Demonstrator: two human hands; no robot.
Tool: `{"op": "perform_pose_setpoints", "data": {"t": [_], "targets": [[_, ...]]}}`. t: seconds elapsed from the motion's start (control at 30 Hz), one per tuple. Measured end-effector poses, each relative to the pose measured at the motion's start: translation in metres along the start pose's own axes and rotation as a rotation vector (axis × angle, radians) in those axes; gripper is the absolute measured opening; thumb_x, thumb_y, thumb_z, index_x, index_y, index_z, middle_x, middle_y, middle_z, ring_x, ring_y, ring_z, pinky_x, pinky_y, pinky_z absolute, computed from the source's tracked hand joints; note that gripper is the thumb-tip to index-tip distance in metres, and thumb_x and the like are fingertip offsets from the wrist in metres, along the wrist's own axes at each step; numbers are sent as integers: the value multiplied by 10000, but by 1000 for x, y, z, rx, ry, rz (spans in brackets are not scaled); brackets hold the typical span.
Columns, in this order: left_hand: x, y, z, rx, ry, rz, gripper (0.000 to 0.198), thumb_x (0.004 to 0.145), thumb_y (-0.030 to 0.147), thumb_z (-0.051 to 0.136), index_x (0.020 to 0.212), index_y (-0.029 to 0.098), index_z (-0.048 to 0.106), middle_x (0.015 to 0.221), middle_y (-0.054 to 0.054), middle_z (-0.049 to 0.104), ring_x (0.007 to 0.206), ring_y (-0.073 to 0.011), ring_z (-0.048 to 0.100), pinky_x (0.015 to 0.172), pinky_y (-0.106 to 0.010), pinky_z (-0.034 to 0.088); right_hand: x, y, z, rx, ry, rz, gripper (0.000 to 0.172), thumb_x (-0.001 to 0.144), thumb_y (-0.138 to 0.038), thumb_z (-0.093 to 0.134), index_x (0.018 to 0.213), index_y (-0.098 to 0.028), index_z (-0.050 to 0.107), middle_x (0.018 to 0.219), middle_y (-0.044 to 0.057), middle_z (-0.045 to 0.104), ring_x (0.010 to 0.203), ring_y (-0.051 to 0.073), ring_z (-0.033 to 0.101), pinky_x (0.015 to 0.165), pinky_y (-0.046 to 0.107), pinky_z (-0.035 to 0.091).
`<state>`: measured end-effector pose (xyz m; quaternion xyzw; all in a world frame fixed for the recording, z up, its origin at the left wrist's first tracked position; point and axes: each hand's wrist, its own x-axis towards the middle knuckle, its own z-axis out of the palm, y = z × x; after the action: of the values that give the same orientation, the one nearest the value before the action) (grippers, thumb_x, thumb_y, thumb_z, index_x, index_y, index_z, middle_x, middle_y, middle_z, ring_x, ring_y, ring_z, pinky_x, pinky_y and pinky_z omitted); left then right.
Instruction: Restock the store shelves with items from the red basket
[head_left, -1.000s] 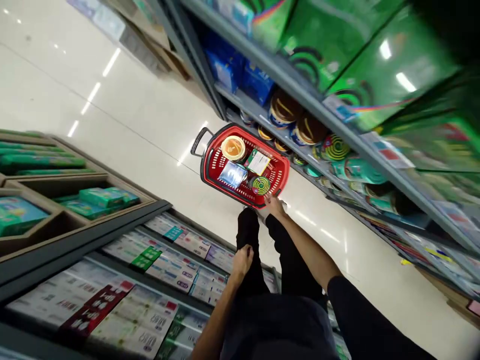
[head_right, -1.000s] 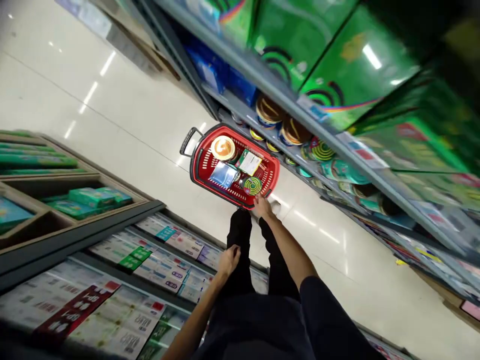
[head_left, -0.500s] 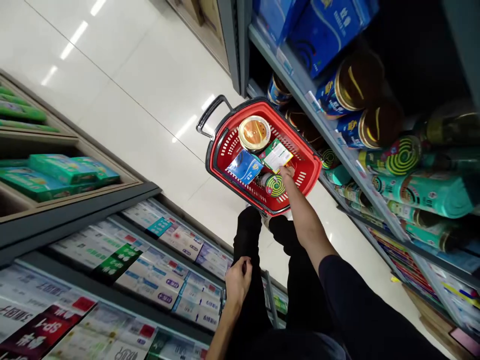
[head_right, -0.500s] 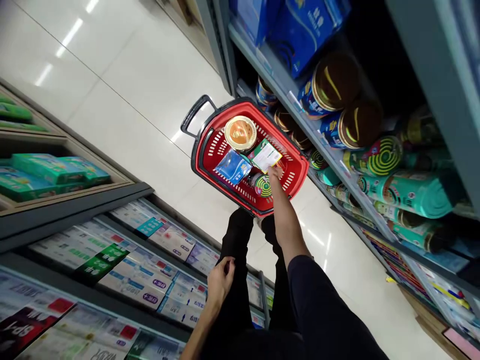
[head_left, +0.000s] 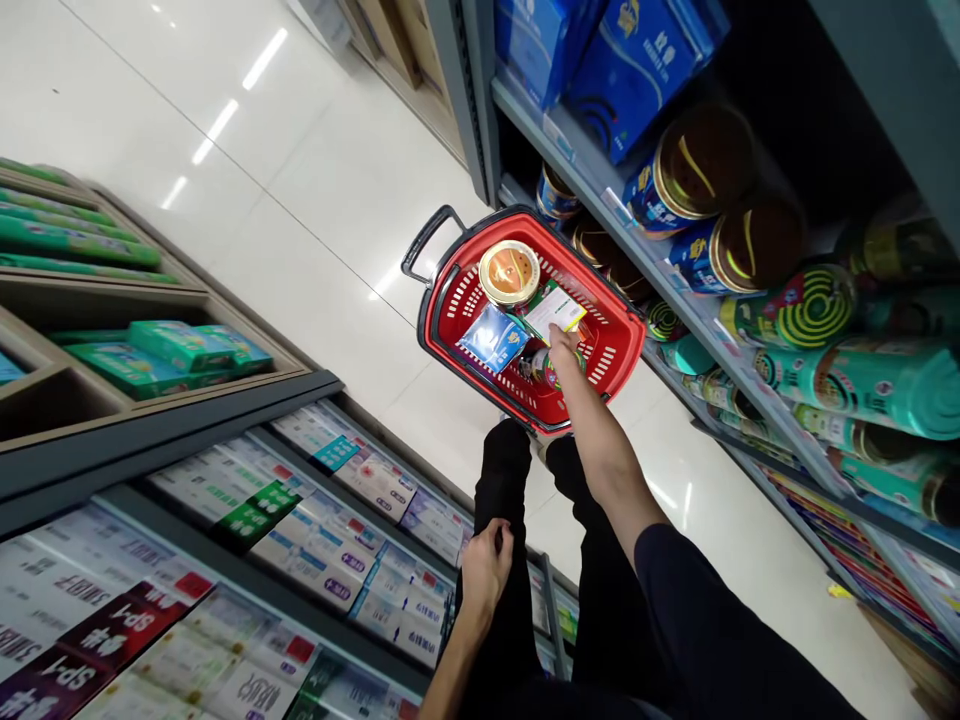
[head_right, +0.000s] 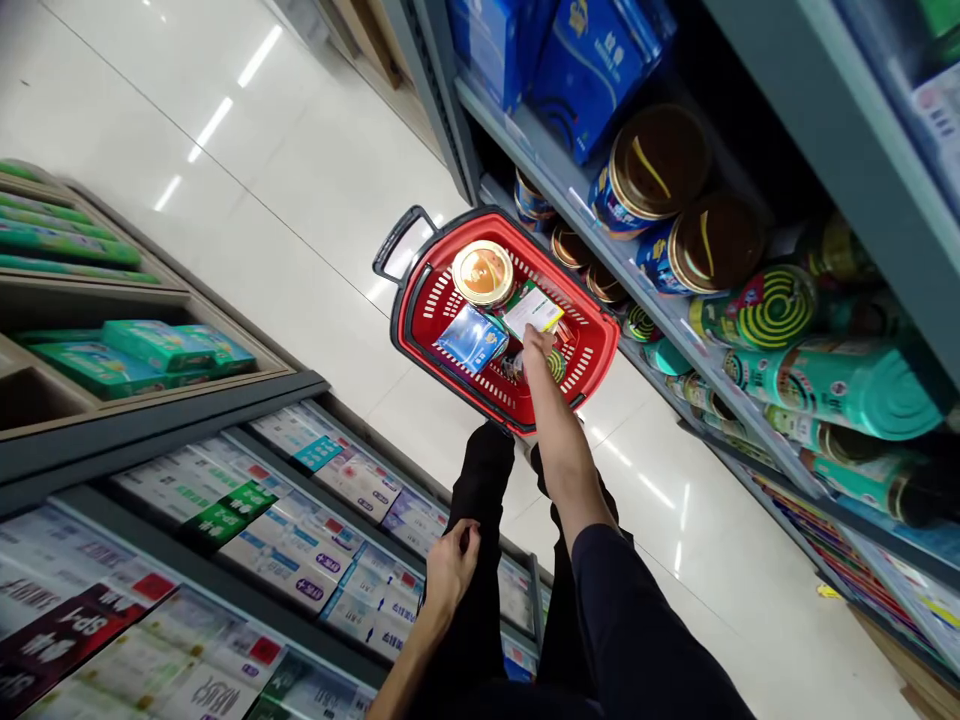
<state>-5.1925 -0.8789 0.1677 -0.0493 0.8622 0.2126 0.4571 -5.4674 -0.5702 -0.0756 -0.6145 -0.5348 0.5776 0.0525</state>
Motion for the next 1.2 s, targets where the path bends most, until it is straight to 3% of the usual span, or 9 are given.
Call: {"op": "perform_pose_setpoints", "data": {"t": [0.13,0.27,0.37,0.43,0.57,0.67,0.8,1.0,1.2], "targets": [[3,6,3,-214,62,-47,310,1027,385,527,1045,215,786,838,-82,792,763,-238,737,730,-314,473,-31,-21,-25,-7,16,-93,277,1016,-334,650,1097,-87,744,1031,106,808,940,193,744,923,354,621],[18,56,-22,-803,67,-151,445,943,579,654,1069,159,734,891,-113,796,713,-205,713,629,-281,506,-119,-45,-107,-26,67,-300,325,991,-361,661,1230,-145,708,1201,114,757,1138,218,702,1093,420,577],[23,131,-79,-1203,-139,-136,614,923,688,676,1167,126,719,1176,-204,814,1012,-256,795,846,-336,619,-208,-63,-193,-72,83,-535,301,943,-327,749,1212,-189,746,1243,111,699,1232,242,660,1184,458,526],[12,187,-126,-1340,-392,-75,726,912,782,647,1187,115,728,1262,-229,794,1118,-301,791,939,-389,633,-264,-82,-248,-243,33,-936,268,987,-244,706,1246,-242,777,1179,99,704,1213,241,670,1136,457,569],[-49,268,-201,-1205,-548,138,696,765,664,905,1213,157,741,1210,-152,821,1038,-293,805,815,-338,633,-352,-141,-335,-520,-82,-1413,376,993,-114,654,1261,-329,806,1072,60,757,1081,212,717,1105,468,608],[-103,293,-228,-1122,-511,262,714,643,478,1034,1220,175,742,1184,-105,834,998,-255,799,786,-285,604,-406,-191,-379,-550,-182,-1374,469,959,-172,656,1389,-335,748,1346,100,738,1263,287,701,1163,595,567],[-163,308,-251,-1151,-540,379,715,680,500,1010,1271,202,740,1208,-77,830,1028,-237,790,830,-290,615,-479,-234,-411,-202,38,-1104,668,973,-341,669,1623,-314,519,1702,150,452,1563,403,470,1261,707,426],[-219,335,-300,-1055,-626,607,711,773,472,967,1397,246,713,1391,-75,769,1276,-292,736,1073,-405,613,-537,-268,-422,313,-57,-696,554,983,-572,725,1434,-263,634,1298,134,753,1136,271,743,1026,466,633],[-240,371,-328,-864,-664,841,842,820,563,921,1544,241,634,1508,-106,707,1397,-340,669,1130,-474,604,-546,-311,-430,446,60,-694,551,863,-631,832,1231,-245,691,1174,118,793,1081,263,748,939,419,647]]}}
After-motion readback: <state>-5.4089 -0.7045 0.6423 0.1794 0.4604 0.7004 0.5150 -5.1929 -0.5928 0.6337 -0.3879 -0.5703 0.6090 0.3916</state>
